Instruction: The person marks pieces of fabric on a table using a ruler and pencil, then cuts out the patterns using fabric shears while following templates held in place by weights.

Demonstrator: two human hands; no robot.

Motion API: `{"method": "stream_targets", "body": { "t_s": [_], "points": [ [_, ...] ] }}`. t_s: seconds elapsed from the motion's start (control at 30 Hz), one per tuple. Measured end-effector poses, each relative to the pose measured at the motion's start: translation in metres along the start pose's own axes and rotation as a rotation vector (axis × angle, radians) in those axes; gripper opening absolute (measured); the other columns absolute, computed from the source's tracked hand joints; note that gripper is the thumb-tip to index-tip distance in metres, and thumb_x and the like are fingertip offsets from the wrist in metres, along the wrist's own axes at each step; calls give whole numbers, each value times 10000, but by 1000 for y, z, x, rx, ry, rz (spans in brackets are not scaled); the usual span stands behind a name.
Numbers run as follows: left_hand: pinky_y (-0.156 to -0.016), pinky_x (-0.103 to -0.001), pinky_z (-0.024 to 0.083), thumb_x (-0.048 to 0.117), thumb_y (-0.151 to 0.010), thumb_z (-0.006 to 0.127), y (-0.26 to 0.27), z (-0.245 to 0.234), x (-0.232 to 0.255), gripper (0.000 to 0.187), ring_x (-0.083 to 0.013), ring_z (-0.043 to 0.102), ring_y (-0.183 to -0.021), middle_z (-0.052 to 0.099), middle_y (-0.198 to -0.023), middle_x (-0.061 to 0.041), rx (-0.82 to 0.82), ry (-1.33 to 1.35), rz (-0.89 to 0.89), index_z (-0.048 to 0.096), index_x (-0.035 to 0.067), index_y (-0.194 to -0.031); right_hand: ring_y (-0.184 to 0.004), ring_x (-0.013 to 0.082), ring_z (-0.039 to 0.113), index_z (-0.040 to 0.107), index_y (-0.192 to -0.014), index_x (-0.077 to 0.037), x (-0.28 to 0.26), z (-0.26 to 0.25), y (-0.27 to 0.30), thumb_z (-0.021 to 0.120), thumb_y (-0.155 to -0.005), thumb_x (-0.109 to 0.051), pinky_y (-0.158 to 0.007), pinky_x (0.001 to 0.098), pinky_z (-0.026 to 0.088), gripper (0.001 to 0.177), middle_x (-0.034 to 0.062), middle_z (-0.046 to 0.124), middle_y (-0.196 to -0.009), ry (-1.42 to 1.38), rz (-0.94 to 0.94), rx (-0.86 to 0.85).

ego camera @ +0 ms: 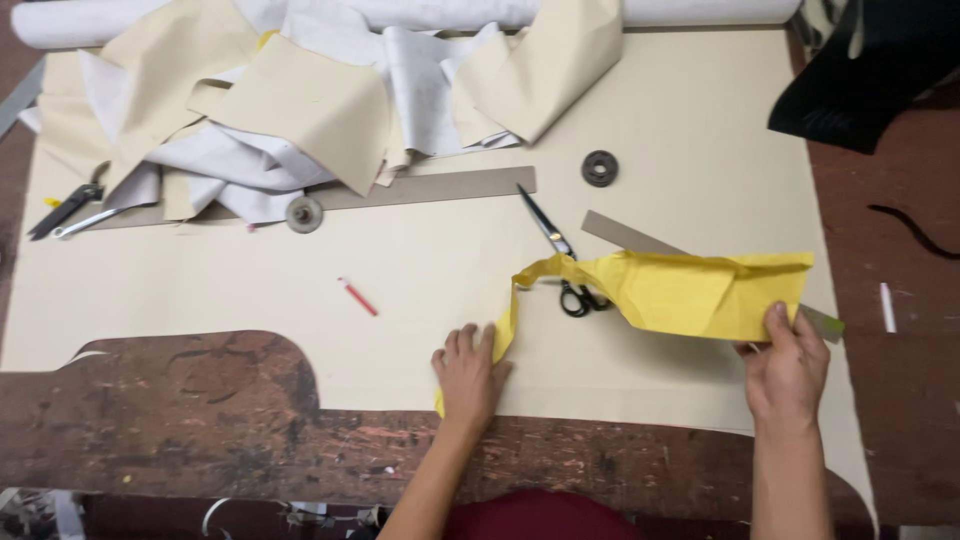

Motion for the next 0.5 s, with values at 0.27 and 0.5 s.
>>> {"method": "stream_targets", "body": {
  "t_s": [0.27, 0.5],
  "points": [
    [-1086, -422, 425, -20, -927, 605, 8, -19, -61, 371, -214, 632, -1181, 739, -1203, -38, 139, -71, 222, 741, 167, -1218, -1052, 169, 616, 633, -1252, -49, 41, -189, -61, 580, -1094, -56, -904, 368, 485, 166, 54, 654, -1181, 118, 25, 30],
    [-1195, -493, 346, -86, -903, 569, 23, -56, -63, 402, -266, 549, -1343, 663, -1351, -39, 258, -180, 308, 678, 136, -1220, -1120, 256, 607, 728, -977, -101, 59, -235, -88, 577, -1038, -1, -1044, 474, 453, 192, 86, 601, -1215, 68, 116, -272]
  ]
}}
Point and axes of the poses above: each hand's wrist, its own y-axis away from the middle knuckle, its own z-axis out of the palm, x = y × z, the point moved 6 cm from there along -y, towards the middle knuckle
